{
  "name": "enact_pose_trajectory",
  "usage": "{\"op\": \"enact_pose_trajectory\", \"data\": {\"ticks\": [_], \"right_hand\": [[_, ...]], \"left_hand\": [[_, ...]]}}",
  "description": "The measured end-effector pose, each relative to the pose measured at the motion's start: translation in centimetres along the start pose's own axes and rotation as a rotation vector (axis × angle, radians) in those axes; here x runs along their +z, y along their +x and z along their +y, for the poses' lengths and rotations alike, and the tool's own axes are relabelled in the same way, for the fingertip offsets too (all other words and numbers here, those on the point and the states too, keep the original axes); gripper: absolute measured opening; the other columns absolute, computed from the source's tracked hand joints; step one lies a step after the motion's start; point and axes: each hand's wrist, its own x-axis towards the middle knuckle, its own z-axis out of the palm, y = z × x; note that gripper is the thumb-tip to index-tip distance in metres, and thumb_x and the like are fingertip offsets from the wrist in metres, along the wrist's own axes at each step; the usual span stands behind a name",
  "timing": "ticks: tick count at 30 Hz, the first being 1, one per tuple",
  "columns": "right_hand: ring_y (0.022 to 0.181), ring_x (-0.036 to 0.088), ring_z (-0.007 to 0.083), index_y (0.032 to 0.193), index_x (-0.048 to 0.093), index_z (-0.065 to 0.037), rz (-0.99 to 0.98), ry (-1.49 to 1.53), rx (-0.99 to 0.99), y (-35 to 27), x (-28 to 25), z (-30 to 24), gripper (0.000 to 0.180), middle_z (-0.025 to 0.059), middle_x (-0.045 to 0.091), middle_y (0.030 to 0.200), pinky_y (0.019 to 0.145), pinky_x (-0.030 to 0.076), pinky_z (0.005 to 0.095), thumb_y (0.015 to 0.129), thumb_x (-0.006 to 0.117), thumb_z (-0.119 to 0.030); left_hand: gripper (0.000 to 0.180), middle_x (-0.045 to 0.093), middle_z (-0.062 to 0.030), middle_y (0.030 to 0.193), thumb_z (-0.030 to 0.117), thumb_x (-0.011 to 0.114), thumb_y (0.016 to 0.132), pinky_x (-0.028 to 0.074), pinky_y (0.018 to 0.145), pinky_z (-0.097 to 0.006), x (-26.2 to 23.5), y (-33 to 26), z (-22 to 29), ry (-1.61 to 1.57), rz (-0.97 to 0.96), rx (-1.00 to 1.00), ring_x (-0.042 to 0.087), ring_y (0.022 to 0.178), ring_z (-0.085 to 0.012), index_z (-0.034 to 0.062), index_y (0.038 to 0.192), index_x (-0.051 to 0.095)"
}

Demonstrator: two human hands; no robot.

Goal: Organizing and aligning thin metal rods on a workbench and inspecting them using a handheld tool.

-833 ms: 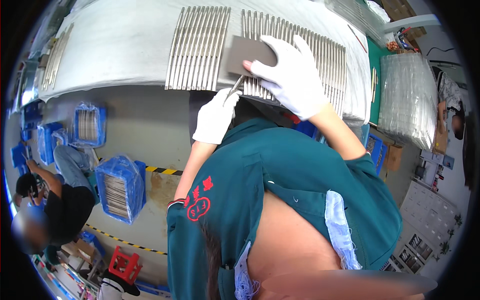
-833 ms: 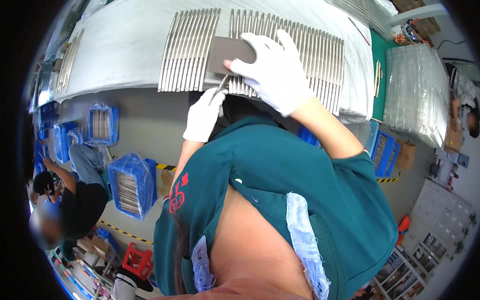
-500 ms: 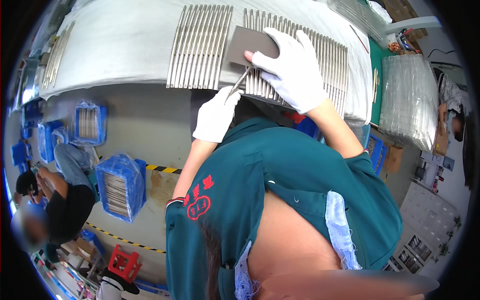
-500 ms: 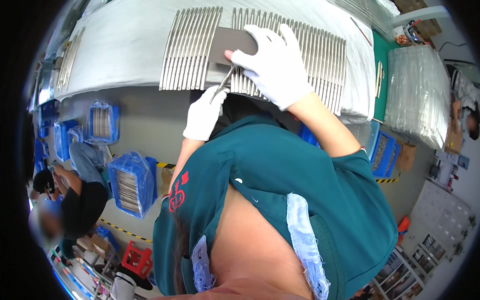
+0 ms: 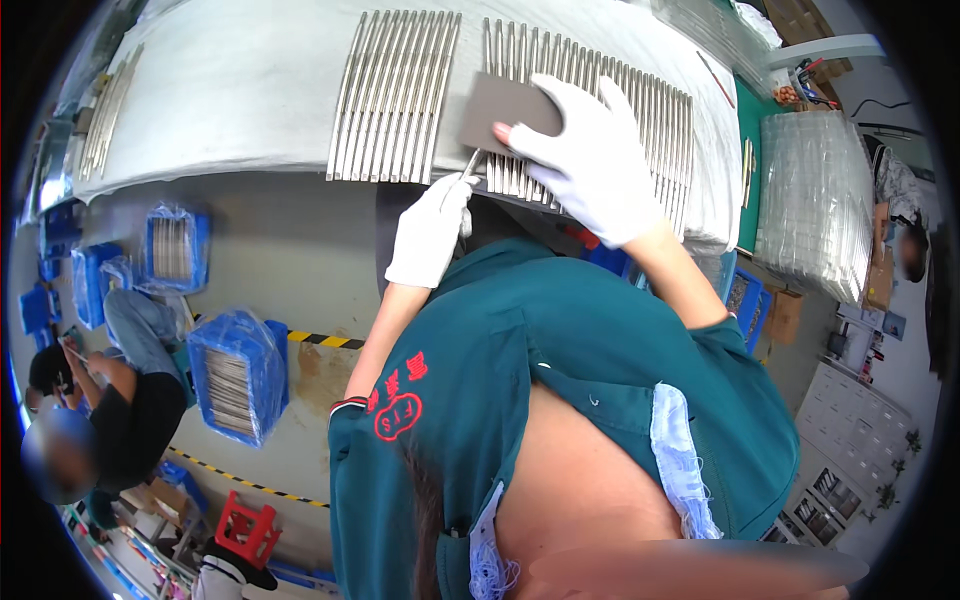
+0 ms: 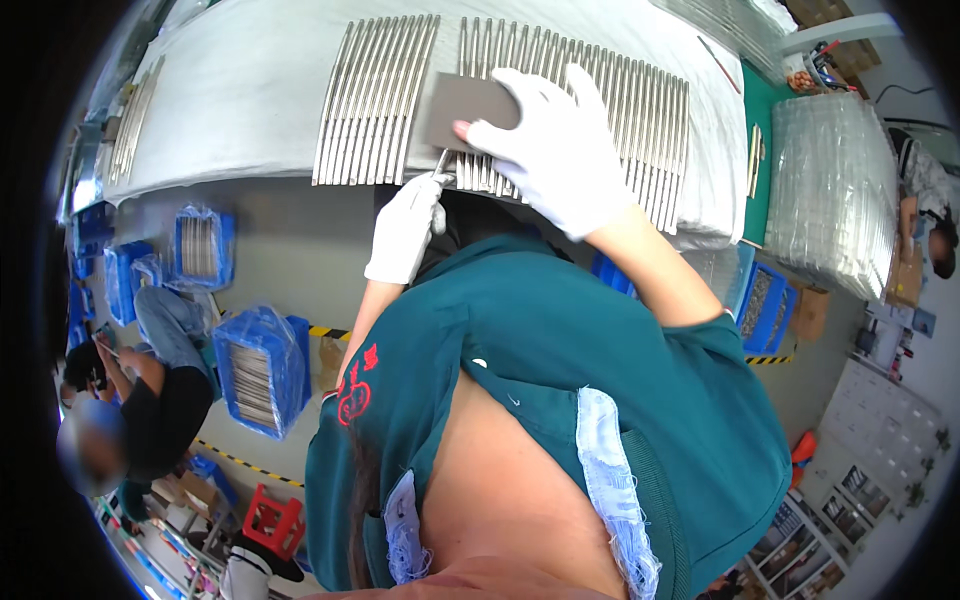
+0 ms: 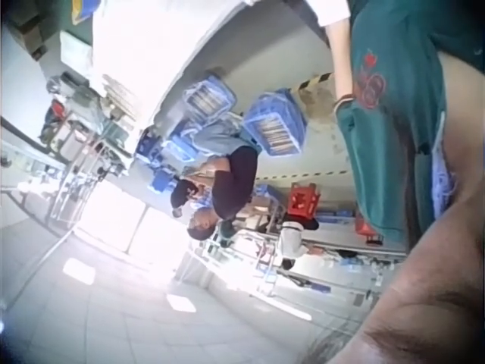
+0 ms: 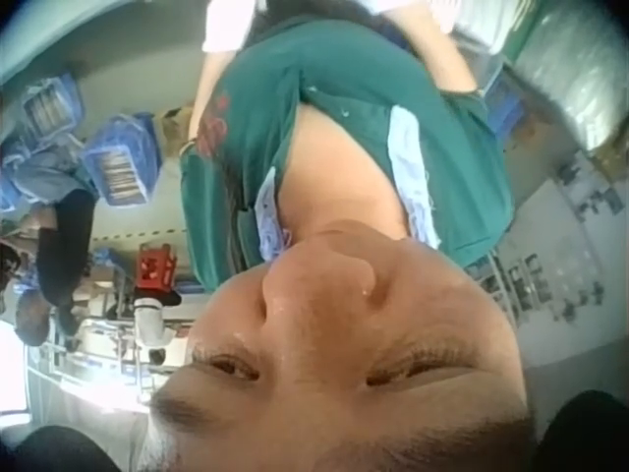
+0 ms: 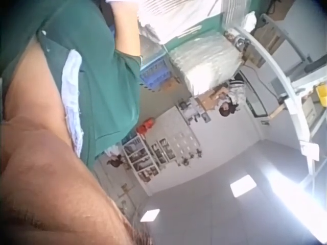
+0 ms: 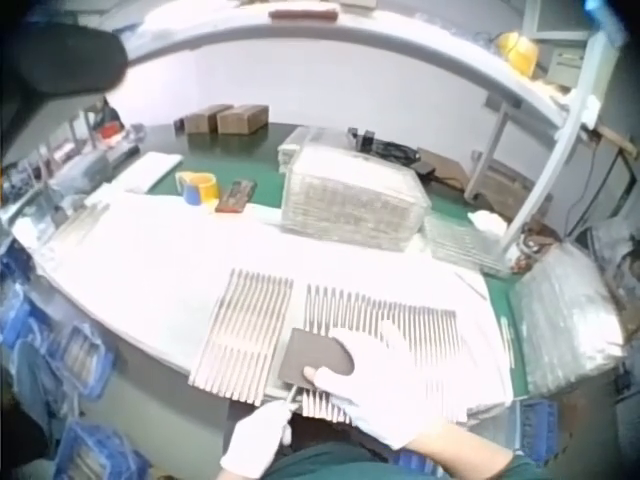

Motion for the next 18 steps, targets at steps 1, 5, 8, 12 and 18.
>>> {"op": "enact_pose_trajectory", "data": {"ticks": [1,5,8,12,18], "right_hand": [[0.111,0.052,0.0302,0.111,0.065,-0.027,0.079,-0.003,-0.001,0.5,0.7,-0.4,0.045,0.0171,0.052,0.124,0.097,0.035,0.0487,0.067,0.073,-0.021],[0.108,0.054,0.0293,0.112,0.064,-0.029,0.029,0.058,0.008,0.0,0.4,0.0,0.048,0.0157,0.053,0.123,0.099,0.033,0.0499,0.066,0.074,-0.018],[0.111,0.053,0.0278,0.112,0.063,-0.030,-0.035,-0.028,0.000,-1.2,-0.1,0.9,0.044,0.0135,0.053,0.124,0.102,0.031,0.0512,0.069,0.073,-0.020],[0.113,0.052,0.0265,0.113,0.062,-0.033,-0.008,-0.053,0.022,0.8,0.6,-0.2,0.043,0.0102,0.054,0.124,0.103,0.029,0.0523,0.072,0.072,-0.024],[0.111,0.052,0.0279,0.113,0.062,-0.030,-0.025,0.014,-0.010,-1.5,-1.2,1.0,0.043,0.0136,0.053,0.123,0.102,0.029,0.0516,0.072,0.071,-0.021]], "left_hand": [[0.028,0.056,-0.0017,0.067,0.023,0.052,0.094,0.042,0.056,-0.023,0.3,-0.1,0.3,0.049,0.035,0.000,0.050,0.058,-0.0063,0.0022,0.107,0.064],[0.027,0.055,-0.0017,0.065,0.023,0.053,0.093,0.041,0.054,-0.023,0.5,-0.3,0.7,0.144,0.102,-0.057,0.048,0.055,-0.0069,0.0033,0.107,0.064],[0.025,0.054,-0.0028,0.063,0.024,0.054,0.093,0.041,0.053,-0.024,-0.2,0.4,-0.1,0.065,0.001,-0.080,0.049,0.054,-0.0083,0.0049,0.106,0.065],[0.023,0.054,-0.0041,0.064,0.022,0.053,0.093,0.041,0.052,-0.026,-0.6,1.0,-1.9,0.438,-0.001,0.458,0.050,0.054,-0.0102,0.0062,0.106,0.064],[0.023,0.052,-0.0033,0.059,0.023,0.055,0.092,0.040,0.049,-0.025,-0.8,1.1,-2.7,0.303,-0.016,0.473,0.048,0.049,-0.0099,0.0078,0.106,0.065]]}}
